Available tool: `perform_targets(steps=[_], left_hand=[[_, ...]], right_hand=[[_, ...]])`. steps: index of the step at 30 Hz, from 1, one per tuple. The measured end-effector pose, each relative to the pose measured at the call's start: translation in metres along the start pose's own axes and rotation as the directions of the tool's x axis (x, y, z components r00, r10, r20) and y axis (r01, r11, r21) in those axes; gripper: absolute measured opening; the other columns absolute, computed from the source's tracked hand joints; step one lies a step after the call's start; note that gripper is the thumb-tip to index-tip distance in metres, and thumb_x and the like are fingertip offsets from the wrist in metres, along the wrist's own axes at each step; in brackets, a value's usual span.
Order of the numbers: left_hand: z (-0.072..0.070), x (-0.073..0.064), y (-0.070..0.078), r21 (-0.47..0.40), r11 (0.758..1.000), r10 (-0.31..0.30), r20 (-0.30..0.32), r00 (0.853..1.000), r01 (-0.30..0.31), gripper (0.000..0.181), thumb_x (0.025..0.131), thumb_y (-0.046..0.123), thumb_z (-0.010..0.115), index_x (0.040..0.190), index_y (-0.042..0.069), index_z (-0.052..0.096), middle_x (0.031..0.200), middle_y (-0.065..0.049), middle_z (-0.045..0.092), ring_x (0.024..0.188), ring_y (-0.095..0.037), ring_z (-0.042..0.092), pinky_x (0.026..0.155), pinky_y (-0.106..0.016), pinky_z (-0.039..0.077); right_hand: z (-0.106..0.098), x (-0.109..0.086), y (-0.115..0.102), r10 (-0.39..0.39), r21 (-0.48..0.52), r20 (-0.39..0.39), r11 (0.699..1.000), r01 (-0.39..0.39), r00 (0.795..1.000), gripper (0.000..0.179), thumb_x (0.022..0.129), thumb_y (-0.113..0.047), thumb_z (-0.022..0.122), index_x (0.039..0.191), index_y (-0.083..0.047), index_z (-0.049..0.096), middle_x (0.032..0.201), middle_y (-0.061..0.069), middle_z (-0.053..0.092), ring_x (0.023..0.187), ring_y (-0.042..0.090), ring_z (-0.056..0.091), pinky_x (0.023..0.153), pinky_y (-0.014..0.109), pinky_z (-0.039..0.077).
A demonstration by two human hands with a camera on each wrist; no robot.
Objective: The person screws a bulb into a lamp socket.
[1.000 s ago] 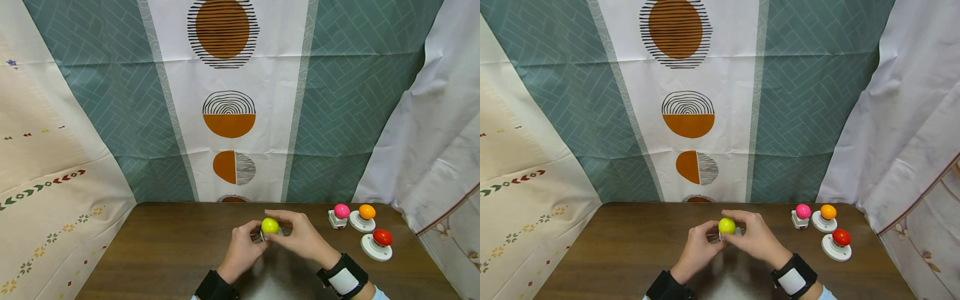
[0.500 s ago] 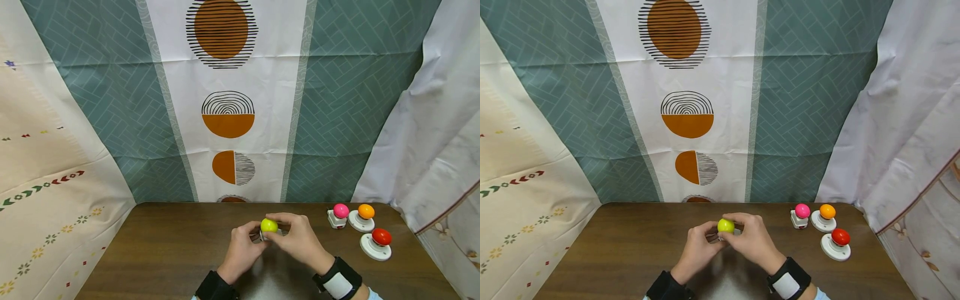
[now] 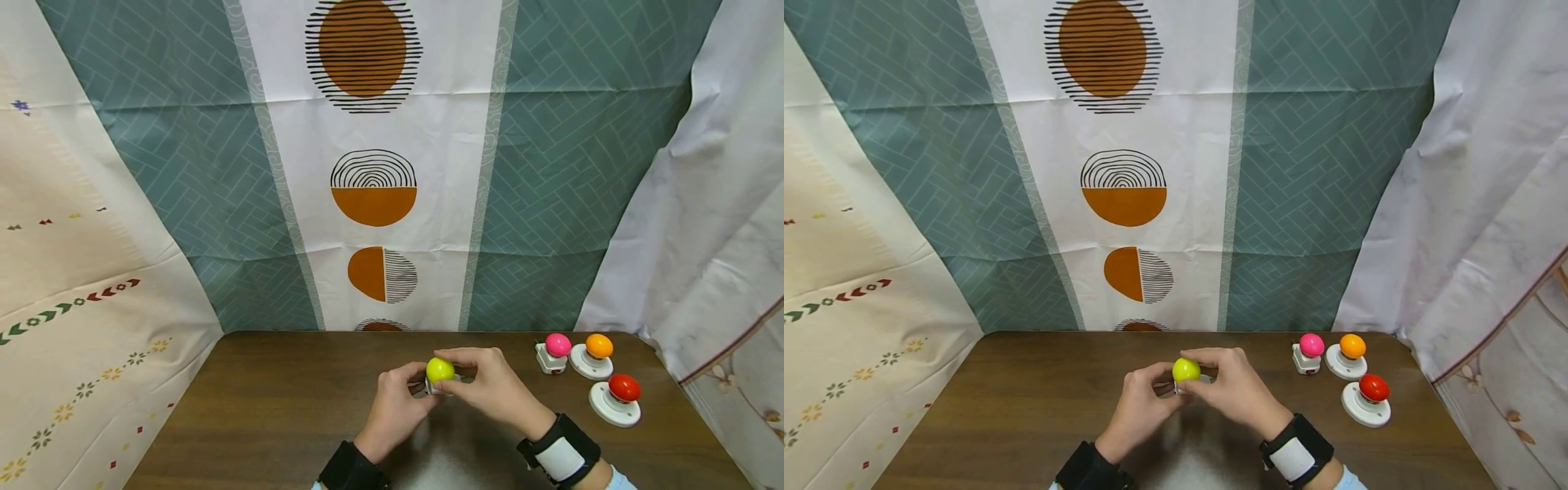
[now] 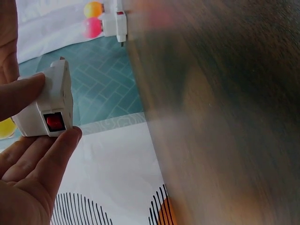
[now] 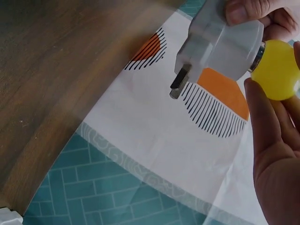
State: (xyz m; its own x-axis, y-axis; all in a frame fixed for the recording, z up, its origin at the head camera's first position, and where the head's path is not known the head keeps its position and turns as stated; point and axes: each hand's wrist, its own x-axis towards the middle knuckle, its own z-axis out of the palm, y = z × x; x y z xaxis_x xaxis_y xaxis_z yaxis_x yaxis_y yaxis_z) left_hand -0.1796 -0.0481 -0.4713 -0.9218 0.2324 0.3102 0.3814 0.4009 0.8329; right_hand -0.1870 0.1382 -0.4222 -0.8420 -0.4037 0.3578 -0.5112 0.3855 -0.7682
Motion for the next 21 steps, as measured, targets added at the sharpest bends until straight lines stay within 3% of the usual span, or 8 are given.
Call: perform_targets(steps=[8, 11, 17, 21], left_hand=[[0.0, 0.001, 0.003, 0.005, 1.0, -0.009, -0.025, 1.0, 0.009, 0.036, 0.075, 0.025, 0.078, 0.108, 0.019, 0.066, 0.104, 0.004, 0.069, 0.093, -0.005, 0.066, 0.077, -0.02, 0.053], [0.0, 0.0, 0.004, 0.003, 1.0, 0.0, -0.011, 1.0, 0.0, 0.036, 0.075, 0.024, 0.078, 0.108, 0.018, 0.066, 0.105, 0.002, 0.069, 0.094, -0.007, 0.066, 0.077, -0.022, 0.053], [-0.001, -0.002, 0.002, 0.013, 1.0, -0.022, 0.012, 1.0, 0.022, 0.038, 0.074, 0.023, 0.079, 0.11, 0.02, 0.065, 0.107, 0.004, 0.069, 0.096, -0.008, 0.066, 0.079, -0.025, 0.054], [-0.001, 0.001, 0.002, 0.002, 1.0, -0.008, 0.005, 1.0, 0.008, 0.037, 0.075, 0.022, 0.078, 0.11, 0.02, 0.065, 0.107, 0.004, 0.068, 0.097, -0.006, 0.065, 0.079, -0.023, 0.053]], right_hand=[[0.006, -0.002, -0.001, -0.003, -0.001, -0.128, 1.0, 0.003, 0.992, 0.039, 0.071, -0.027, 0.081, 0.108, -0.024, 0.069, 0.106, -0.005, 0.07, 0.092, 0.006, 0.067, 0.072, 0.025, 0.056], [0.004, -0.003, -0.002, 0.009, -0.008, -0.107, 1.0, -0.01, 0.994, 0.04, 0.069, -0.029, 0.082, 0.107, -0.025, 0.069, 0.105, -0.008, 0.07, 0.091, 0.005, 0.067, 0.074, 0.027, 0.056], [-0.004, -0.001, -0.003, 0.017, -0.006, 0.027, 1.0, -0.017, 1.0, 0.046, 0.073, -0.032, 0.078, 0.117, -0.024, 0.065, 0.114, -0.011, 0.066, 0.1, 0.005, 0.064, 0.084, 0.027, 0.053], [-0.003, 0.0, -0.003, -0.002, 0.022, 0.019, 1.0, 0.002, 1.0, 0.043, 0.074, -0.029, 0.079, 0.115, -0.023, 0.066, 0.111, -0.009, 0.067, 0.097, 0.007, 0.065, 0.079, 0.025, 0.054]])
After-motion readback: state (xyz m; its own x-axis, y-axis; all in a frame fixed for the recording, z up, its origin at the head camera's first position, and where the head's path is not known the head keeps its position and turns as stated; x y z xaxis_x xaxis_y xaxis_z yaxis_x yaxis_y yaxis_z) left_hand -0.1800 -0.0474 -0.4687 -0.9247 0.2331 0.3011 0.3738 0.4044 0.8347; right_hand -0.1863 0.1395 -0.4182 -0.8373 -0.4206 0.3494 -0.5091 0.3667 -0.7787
